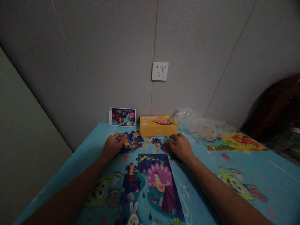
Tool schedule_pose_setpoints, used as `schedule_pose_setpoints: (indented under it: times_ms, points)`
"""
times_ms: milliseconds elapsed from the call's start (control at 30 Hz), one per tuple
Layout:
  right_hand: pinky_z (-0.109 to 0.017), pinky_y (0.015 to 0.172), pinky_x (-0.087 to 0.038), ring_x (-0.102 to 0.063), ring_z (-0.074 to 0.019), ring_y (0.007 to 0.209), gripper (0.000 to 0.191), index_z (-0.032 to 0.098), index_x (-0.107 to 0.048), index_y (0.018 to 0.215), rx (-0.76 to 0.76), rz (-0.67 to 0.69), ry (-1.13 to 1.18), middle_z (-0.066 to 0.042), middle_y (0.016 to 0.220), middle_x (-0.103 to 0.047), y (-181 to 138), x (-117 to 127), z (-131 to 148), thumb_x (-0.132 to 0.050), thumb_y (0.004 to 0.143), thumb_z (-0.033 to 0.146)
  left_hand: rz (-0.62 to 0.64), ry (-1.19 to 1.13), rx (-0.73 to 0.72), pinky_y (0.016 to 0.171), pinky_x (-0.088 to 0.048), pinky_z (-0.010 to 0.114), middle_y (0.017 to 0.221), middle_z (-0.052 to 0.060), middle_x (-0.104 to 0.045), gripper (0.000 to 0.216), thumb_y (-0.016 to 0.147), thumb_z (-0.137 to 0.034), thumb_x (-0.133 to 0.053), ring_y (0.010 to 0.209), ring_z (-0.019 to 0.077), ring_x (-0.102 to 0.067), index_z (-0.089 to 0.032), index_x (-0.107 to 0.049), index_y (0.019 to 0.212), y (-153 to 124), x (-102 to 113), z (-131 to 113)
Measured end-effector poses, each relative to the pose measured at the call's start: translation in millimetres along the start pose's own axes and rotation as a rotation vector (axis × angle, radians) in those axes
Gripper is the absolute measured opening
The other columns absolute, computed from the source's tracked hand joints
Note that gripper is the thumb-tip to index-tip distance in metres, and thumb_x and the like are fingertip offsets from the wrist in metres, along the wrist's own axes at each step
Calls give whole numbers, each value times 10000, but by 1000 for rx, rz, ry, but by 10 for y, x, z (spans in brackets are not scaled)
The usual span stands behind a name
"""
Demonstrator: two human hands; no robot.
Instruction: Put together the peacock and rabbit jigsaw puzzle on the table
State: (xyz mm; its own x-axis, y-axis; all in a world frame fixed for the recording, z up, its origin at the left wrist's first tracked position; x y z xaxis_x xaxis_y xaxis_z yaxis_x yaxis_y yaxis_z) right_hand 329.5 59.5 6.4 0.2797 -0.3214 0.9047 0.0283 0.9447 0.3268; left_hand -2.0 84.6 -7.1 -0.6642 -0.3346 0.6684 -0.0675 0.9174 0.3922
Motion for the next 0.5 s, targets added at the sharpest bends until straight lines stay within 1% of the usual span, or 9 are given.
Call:
schedule_pose_setpoints:
  times_ms: [100,167,267,333,400,500]
  points:
    - [-328,781,-443,-638,-246,852,330,111,-723,1034,-14,-38,65,-153,947,-669,22,10,-45,-500,879,299,-14,13,46,732,-472,333,726,44,-687,415,785,-530,-535,741,231,-645,-176,-723,890,-4,30,-2]
    - [-320,746,-442,-629,-231,805,328,111,-722,1006,-20,-72,115,-136,895,-665,28,21,-84,-474,869,275,-44,-10,110,702,-471,326,745,44,-680,425,769,-523,-544,731,226,-635,-168,-722,921,-18,76,31]
    - [-323,705,-444,-619,-229,740,311,135,-717,931,-59,-140,204,-102,794,-662,0,46,-180,-454,830,266,-152,-139,229,671,-466,312,743,35,-676,392,748,-504,-556,702,210,-613,-161,-704,865,-63,195,140]
    - [-326,662,-448,-615,-228,678,293,169,-706,892,-112,-178,290,-77,727,-661,-47,59,-265,-451,801,279,-252,-248,309,639,-452,298,699,14,-659,338,751,-482,-552,670,194,-588,-171,-682,781,-107,285,236]
    - [-333,632,-447,-611,-231,636,292,185,-701,870,-143,-197,347,-69,692,-662,-99,70,-319,-441,791,294,-338,-309,389,575,-411,284,592,-14,-579,302,745,-464,-565,594,170,-526,-177,-654,710,-151,356,322]
    - [-340,637,-449,-612,-236,622,322,168,-704,859,-190,-226,393,-70,664,-656,-146,98,-357,-427,774,308,-355,-398,427,544,-379,271,537,-35,-506,265,721,-436,-597,553,144,-466,-179,-629,668,-162,371,366]
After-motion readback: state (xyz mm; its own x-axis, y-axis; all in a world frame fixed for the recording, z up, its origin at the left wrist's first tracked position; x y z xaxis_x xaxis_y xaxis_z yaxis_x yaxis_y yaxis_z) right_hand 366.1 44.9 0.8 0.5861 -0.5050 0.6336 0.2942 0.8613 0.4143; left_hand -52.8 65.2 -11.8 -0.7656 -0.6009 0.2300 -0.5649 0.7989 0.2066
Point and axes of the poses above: each hand's wrist, its own y-axis towards the middle knuckle, its own x-axis out of the back of the hand, z = x × y, the point moved 6 cm from there along y, towards the middle knuckle
